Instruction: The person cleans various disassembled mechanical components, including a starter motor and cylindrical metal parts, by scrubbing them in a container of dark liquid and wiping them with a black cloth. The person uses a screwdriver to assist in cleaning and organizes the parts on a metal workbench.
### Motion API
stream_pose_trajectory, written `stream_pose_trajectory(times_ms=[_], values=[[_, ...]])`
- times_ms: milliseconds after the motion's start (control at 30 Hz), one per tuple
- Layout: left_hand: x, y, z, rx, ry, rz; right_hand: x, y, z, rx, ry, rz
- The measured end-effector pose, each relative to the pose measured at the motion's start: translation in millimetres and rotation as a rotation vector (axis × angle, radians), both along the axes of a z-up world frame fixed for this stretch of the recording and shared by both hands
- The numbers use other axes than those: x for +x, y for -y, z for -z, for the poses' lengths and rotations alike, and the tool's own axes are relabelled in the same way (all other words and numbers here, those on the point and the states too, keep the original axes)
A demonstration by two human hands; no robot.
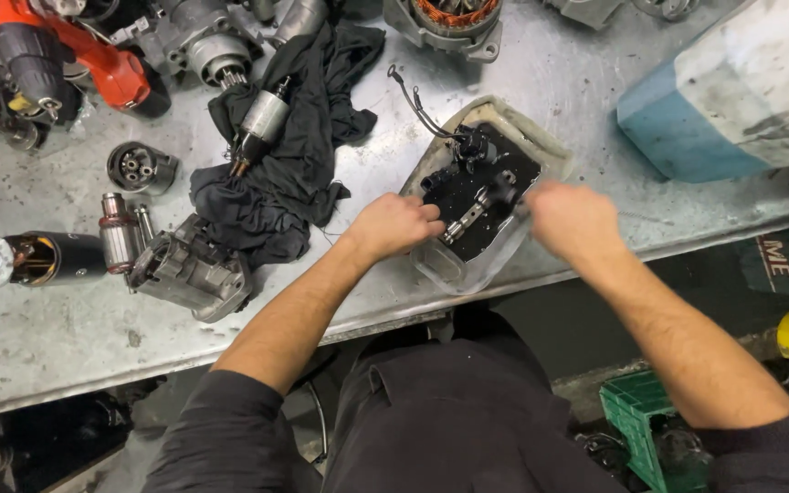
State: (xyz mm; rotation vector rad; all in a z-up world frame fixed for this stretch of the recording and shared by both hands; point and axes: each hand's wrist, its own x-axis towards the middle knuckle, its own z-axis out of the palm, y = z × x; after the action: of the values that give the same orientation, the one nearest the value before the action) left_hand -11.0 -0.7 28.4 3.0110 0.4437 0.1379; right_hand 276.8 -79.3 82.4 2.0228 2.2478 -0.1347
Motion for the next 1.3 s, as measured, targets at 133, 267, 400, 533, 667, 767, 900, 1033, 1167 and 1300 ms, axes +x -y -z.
stream_pose_trajectory(times_ms=[133,267,400,533,667,767,900,1033,1167,1300], values=[[1,4,-28,-0.061,-0.043,-0.079,2,-7,-11,-0.025,0.044,0.1],[2,5,-28,-0.076,-0.073,-0.089,-1,-7,2,-0.06,0.037,0.018],[3,9,-29,-0.08,-0.063,-0.1,-1,-13,11,-0.068,0.102,0.005],[4,8,-32,-0.096,-0.033,-0.112,-6,-10,5,-0.036,0.06,-0.032],[6,7,-36,-0.082,-0.041,-0.123,-9,-19,5,-0.07,0.113,-0.046],[7,7,-37,-0.075,0.012,-0.107,-11,-20,-6,-0.083,0.09,-0.007],[5,5,-36,-0.066,-0.03,-0.126,-31,-8,-17,-0.154,0.089,-0.021],[0,9,-25,-0.06,-0.03,-0.146,-56,3,-32,-0.098,-0.151,-0.168],[-1,10,-21,-0.047,0.027,-0.119,-64,5,-34,-0.242,-0.173,-0.106],[0,9,-17,-0.004,0.034,-0.125,-66,6,-37,-0.193,-0.164,-0.048]])
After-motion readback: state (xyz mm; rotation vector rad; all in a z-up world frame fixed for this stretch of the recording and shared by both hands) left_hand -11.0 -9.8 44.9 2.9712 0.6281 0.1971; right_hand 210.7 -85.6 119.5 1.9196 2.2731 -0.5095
